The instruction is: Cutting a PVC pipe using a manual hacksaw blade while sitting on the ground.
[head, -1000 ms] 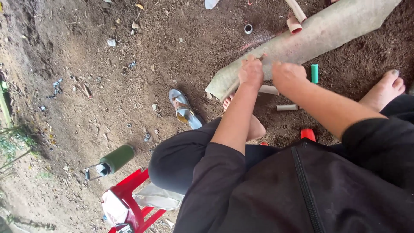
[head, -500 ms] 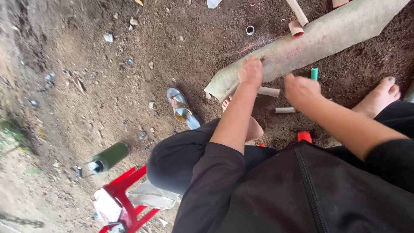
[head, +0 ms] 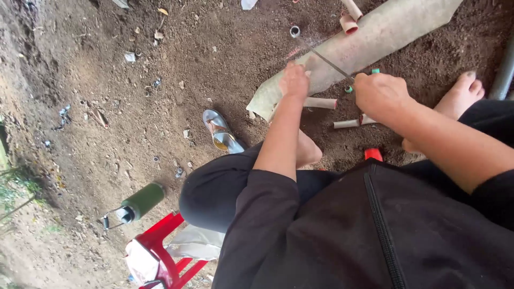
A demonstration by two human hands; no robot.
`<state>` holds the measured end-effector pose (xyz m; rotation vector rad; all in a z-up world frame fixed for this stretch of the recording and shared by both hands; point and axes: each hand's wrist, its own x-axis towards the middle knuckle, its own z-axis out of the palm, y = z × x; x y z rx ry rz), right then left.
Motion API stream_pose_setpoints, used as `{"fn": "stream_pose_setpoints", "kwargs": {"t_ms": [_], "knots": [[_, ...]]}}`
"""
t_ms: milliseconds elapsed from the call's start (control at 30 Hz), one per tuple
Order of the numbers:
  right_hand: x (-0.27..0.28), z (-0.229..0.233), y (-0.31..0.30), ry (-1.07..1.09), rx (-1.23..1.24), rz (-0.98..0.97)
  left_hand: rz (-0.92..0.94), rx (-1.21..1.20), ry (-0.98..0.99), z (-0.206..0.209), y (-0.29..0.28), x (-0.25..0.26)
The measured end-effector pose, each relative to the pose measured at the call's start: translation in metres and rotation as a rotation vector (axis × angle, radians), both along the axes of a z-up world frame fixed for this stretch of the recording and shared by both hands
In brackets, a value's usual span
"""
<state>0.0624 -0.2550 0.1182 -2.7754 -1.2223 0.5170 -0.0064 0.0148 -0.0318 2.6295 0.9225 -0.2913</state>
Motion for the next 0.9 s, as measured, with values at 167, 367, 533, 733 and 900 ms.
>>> {"fn": "stream_pose_setpoints", "kwargs": {"t_ms": [167,367,533,733,900], "knots": [[-0.024,0.036,-0.015,0.039,-0.038,-0.087,-0.074,0.002,-0.019,0.043,0.006,-0.016],[-0.025,-0.007,-0.013,0.036,0.066,-0.153,-0.069,-0.026,-0.089,0.069,-0.005,-0.021],[-0.025,-0.035,-0.008,-0.049,0.128,-0.138,-0.033,-0.161,-0.082,0.086,-0.003,-0.021],[-0.026,-0.017,0.003,0.012,0.250,-0.146,0.009,-0.331,-0.036,0.142,-0.011,-0.008],[-0.036,-0.013,0.006,-0.154,0.250,-0.164,0.064,-0.513,-0.031,0.141,-0.009,-0.014]]}}
